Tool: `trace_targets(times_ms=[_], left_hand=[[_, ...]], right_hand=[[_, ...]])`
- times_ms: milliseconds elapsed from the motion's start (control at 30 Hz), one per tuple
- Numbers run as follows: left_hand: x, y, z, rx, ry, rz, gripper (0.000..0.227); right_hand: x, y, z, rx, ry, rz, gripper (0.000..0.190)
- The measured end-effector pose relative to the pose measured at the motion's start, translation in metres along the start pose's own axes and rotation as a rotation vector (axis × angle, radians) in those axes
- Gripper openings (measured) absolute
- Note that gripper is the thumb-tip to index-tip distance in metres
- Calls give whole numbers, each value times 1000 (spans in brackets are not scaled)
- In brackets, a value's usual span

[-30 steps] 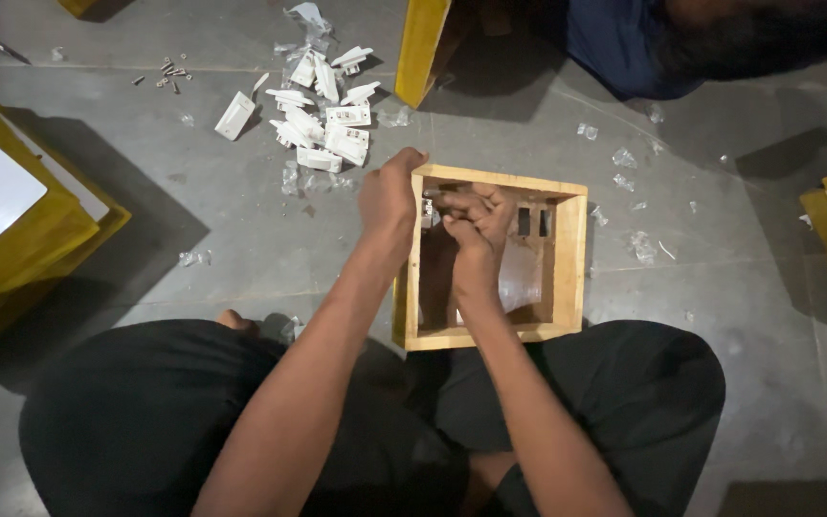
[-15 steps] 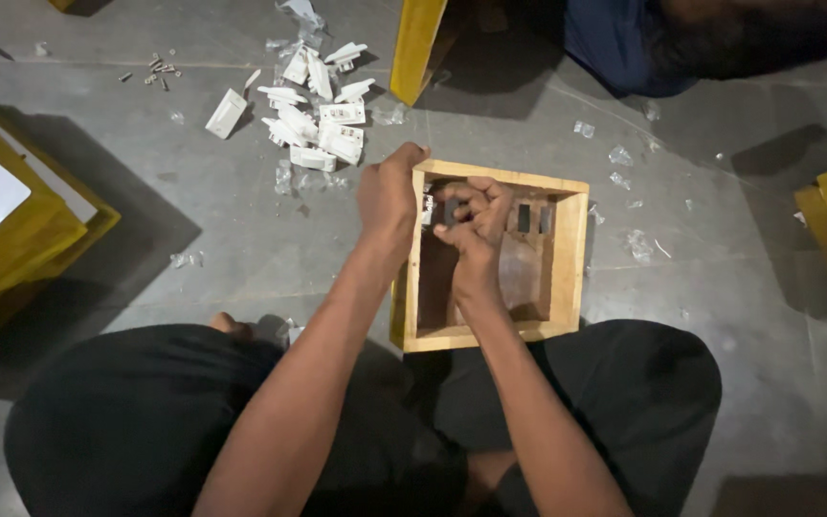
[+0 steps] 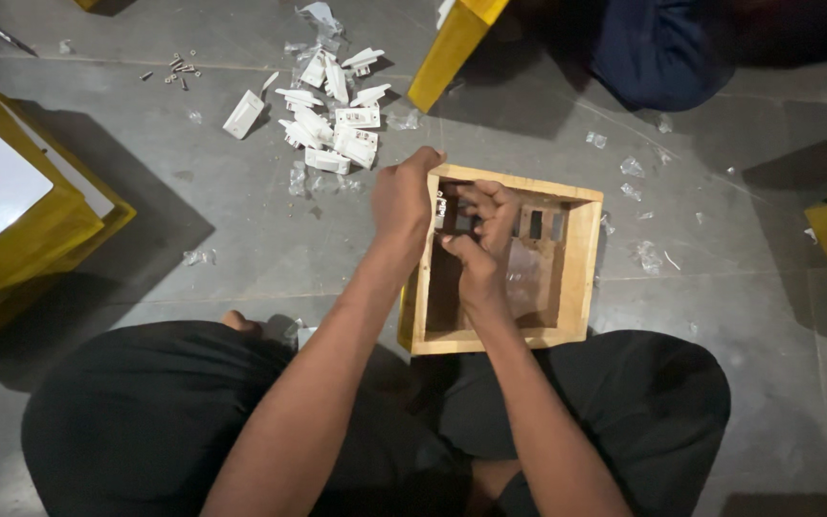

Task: The person assembles a multi-gang switchboard by screwing white switch modules into a white panel with yellow edges using a screwdriver. They then place the panel into a wooden frame and insert additional components into the slots.

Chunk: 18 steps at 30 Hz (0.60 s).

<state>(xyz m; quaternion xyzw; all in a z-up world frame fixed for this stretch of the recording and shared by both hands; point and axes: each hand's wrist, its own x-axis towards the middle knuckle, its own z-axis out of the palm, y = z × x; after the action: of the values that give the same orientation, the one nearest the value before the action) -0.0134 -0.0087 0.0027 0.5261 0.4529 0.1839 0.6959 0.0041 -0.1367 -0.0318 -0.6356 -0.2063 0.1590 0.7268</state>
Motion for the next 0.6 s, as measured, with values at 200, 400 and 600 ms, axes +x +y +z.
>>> trace_targets(times_ms=[200, 400, 600], left_hand=[[2, 1, 0, 47, 10, -5, 46], [4, 0, -2, 35, 30, -51, 49], [6, -1, -1, -12, 52, -48, 47]], right_hand=[[2, 5, -2, -47, 0, -52, 68], [2, 4, -1, -45, -34, -39, 70], [1, -4, 1, -92, -30, -7, 68]])
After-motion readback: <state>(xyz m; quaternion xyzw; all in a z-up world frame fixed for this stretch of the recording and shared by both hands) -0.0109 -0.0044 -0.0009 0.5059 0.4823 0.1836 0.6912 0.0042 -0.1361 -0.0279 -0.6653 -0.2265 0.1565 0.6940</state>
